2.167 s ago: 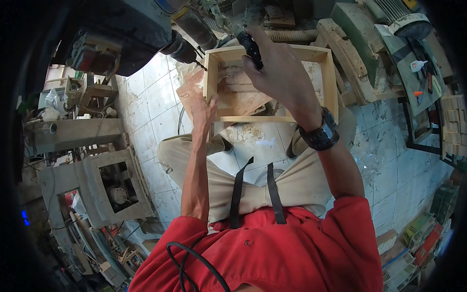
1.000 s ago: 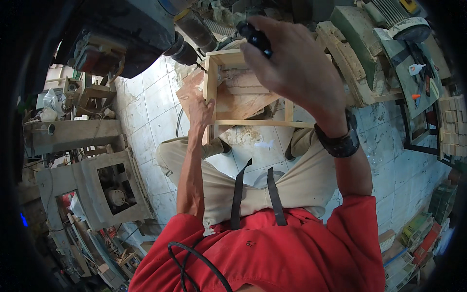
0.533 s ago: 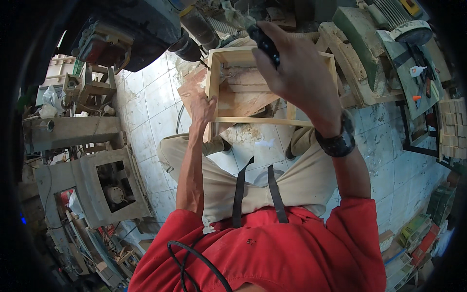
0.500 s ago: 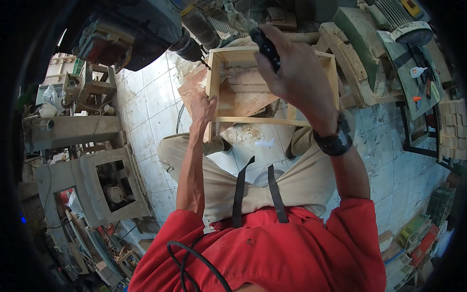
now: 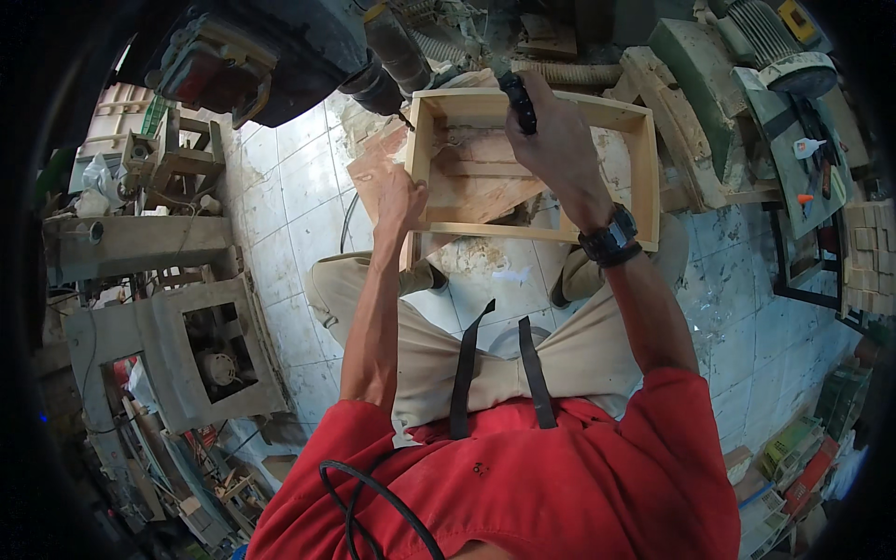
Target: Assembling a small wooden box using an electric drill, wood glue, and a hammer to secure wooden pieces.
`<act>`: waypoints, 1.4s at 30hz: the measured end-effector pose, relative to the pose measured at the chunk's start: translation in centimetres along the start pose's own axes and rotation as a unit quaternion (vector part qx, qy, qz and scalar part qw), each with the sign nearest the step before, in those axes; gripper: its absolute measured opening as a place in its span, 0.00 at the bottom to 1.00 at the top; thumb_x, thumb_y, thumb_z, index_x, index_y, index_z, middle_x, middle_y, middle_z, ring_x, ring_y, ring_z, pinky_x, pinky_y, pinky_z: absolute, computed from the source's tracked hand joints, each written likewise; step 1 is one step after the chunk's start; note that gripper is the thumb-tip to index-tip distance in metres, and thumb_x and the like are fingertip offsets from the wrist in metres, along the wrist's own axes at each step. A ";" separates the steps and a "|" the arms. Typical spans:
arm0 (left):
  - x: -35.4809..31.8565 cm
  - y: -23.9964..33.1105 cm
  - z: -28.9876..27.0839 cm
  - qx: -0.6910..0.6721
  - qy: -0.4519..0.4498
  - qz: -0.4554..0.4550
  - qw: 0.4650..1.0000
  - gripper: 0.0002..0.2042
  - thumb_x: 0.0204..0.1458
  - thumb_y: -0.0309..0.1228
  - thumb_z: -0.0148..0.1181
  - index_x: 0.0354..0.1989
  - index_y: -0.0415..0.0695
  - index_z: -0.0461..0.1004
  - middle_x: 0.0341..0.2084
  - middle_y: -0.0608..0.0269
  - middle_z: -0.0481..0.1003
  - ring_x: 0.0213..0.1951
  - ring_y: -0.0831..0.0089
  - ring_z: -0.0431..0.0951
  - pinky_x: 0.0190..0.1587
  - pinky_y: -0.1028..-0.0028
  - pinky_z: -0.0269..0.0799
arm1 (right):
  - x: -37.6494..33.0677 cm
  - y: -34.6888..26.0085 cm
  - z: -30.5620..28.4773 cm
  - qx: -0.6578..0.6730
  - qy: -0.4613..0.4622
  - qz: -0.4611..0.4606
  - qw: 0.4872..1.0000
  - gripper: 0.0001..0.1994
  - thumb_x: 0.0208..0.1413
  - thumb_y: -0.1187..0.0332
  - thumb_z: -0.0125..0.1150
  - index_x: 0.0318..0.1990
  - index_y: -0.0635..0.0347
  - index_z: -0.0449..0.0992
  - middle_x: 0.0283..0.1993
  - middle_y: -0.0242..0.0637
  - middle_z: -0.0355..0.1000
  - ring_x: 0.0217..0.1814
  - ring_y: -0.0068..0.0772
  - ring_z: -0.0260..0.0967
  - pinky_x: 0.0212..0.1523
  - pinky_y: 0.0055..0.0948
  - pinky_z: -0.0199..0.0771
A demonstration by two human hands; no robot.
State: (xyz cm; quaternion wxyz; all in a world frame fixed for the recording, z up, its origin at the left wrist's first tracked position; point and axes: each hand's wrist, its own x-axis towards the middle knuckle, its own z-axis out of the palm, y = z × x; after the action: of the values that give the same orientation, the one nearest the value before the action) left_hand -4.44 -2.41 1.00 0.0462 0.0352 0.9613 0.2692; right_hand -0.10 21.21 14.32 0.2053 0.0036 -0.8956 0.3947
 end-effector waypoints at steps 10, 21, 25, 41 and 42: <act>1.6 0.9 -0.2 0.006 0.018 -0.018 1.000 0.15 0.47 0.34 0.57 0.35 0.31 0.68 0.29 0.37 0.74 0.36 0.43 0.74 0.38 0.54 0.68 | 0.1 -5.2 -6.7 -0.006 -0.071 -0.027 0.997 0.20 0.57 0.61 0.55 0.52 0.65 0.65 0.21 0.41 0.68 0.21 0.38 0.69 0.24 0.36 0.65; 1.5 1.0 -0.4 -0.001 0.032 -0.052 0.998 0.12 0.43 0.35 0.59 0.29 0.36 0.74 0.28 0.43 0.75 0.34 0.47 0.76 0.37 0.57 0.71 | 1.6 -1.8 -2.2 0.173 -0.208 0.075 0.960 0.11 0.58 0.67 0.53 0.44 0.63 0.64 0.28 0.37 0.74 0.24 0.29 0.72 0.28 0.29 0.71; 1.5 1.6 0.0 -0.005 0.024 -0.059 0.998 0.12 0.43 0.35 0.60 0.30 0.37 0.74 0.29 0.46 0.76 0.35 0.47 0.77 0.37 0.56 0.72 | 2.4 2.5 2.8 0.006 -0.006 -0.082 0.997 0.09 0.55 0.69 0.55 0.38 0.63 0.64 0.24 0.44 0.72 0.23 0.45 0.71 0.24 0.36 0.69; 1.4 1.8 0.3 -0.019 0.032 -0.041 0.998 0.12 0.41 0.33 0.60 0.30 0.36 0.74 0.28 0.43 0.75 0.34 0.45 0.77 0.36 0.56 0.72 | 2.4 2.6 3.5 -0.017 0.059 -0.057 0.997 0.08 0.56 0.67 0.56 0.35 0.61 0.66 0.22 0.48 0.69 0.25 0.53 0.69 0.23 0.41 0.65; 1.5 1.4 0.2 -0.012 0.039 -0.038 0.998 0.12 0.42 0.34 0.59 0.29 0.36 0.74 0.27 0.42 0.75 0.34 0.46 0.77 0.37 0.57 0.71 | 2.4 2.6 3.8 -0.015 0.059 -0.059 0.996 0.08 0.56 0.67 0.56 0.35 0.61 0.66 0.22 0.48 0.69 0.25 0.53 0.69 0.23 0.41 0.65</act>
State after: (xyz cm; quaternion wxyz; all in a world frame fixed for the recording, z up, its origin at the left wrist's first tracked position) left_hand -5.81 -1.02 1.43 0.0192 -0.0119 0.9598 0.2799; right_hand -4.08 20.69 11.12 0.2805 0.0303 -0.8860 0.3679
